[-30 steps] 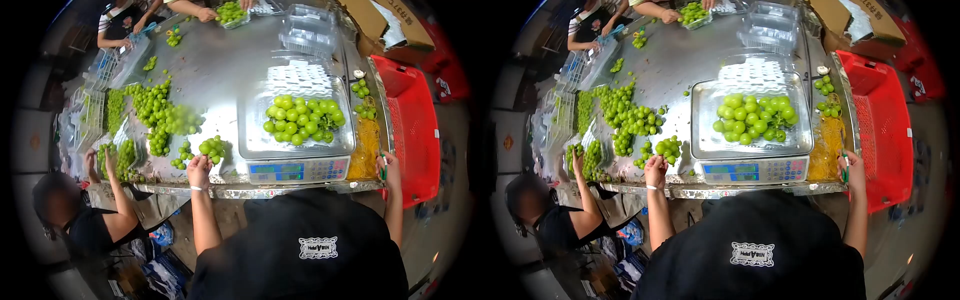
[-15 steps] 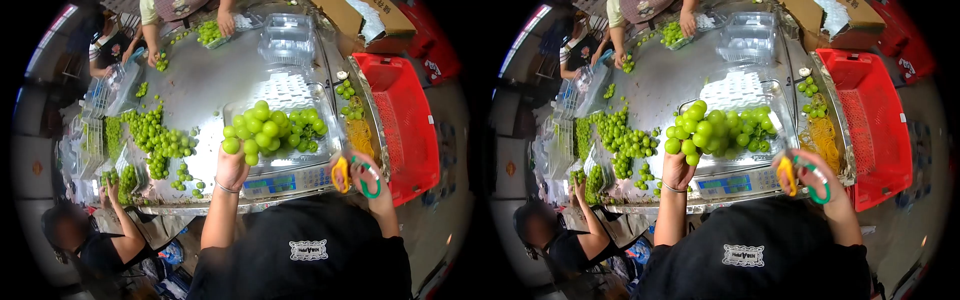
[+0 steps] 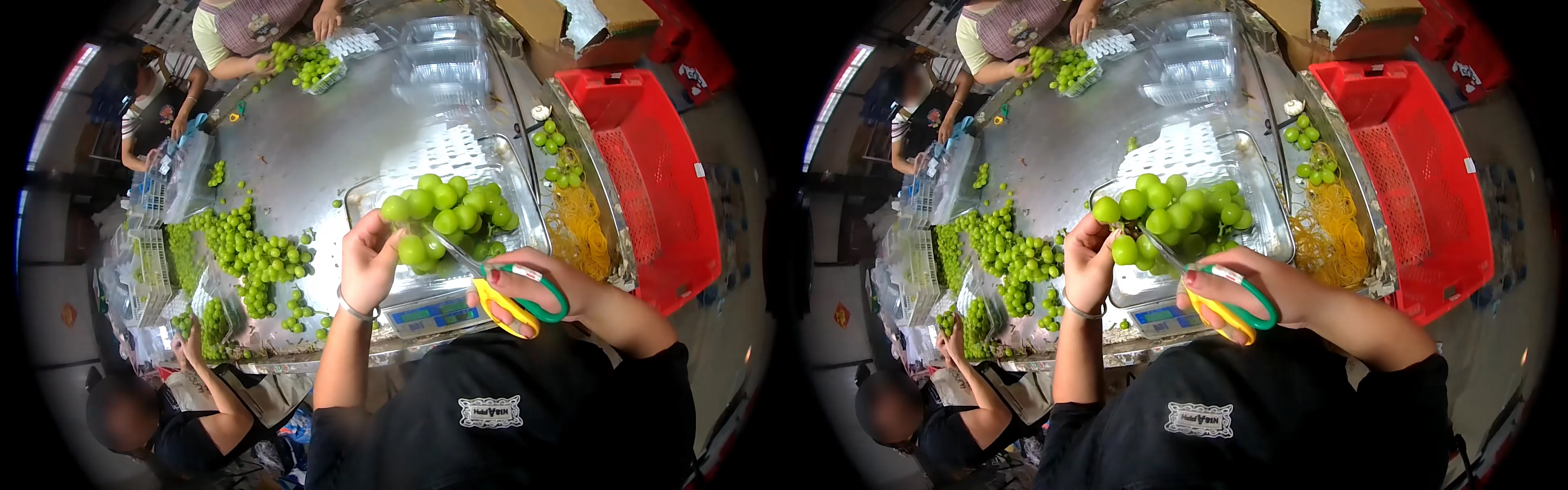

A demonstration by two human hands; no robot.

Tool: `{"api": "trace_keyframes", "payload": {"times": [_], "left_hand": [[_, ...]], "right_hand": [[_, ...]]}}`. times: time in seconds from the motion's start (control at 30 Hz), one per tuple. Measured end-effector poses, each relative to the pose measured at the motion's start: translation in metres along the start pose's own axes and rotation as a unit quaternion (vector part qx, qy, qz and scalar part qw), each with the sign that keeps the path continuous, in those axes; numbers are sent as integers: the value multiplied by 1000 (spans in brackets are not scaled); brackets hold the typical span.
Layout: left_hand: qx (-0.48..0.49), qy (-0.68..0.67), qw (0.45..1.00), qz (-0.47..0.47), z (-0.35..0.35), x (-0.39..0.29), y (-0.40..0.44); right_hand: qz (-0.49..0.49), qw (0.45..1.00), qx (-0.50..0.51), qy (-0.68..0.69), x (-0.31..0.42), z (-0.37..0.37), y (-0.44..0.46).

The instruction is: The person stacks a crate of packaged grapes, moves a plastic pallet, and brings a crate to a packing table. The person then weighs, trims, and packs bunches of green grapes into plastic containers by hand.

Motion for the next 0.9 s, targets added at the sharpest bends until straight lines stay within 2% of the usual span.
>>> {"api": "trace_keyframes", "payload": {"times": [0.2,0.27,0.3,0.37,0.53,0.6,0.73,0.9], "left_hand": [[-8,148,988,35,-3,-8,3],[-15,259,963,79,-4,-13,6],[-14,258,963,78,-3,-17,7],[11,341,932,123,8,-34,7],[14,346,928,139,13,-34,14],[12,298,948,112,11,-23,14],[7,292,953,78,10,-15,13],[14,198,980,33,2,-1,16]], "right_hand": [[72,995,-29,56,-4,-8,9],[74,996,-25,50,-2,-10,12],[75,996,-19,41,0,-11,14],[84,996,-21,23,1,-16,18],[96,994,-25,-47,-3,-26,20],[96,993,-29,-59,2,-26,15],[102,994,-12,-42,9,-19,8],[109,992,-22,-60,12,-19,7]]}}
Point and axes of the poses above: each hand's wrist, its own y-axis towards the middle knuckle, its own z-axis out of the palm, x = y × z, the point moved 10 cm from there along y, towards the middle knuckle, and after that the axes turned 10 degrees about y, right-handed, at the moved point
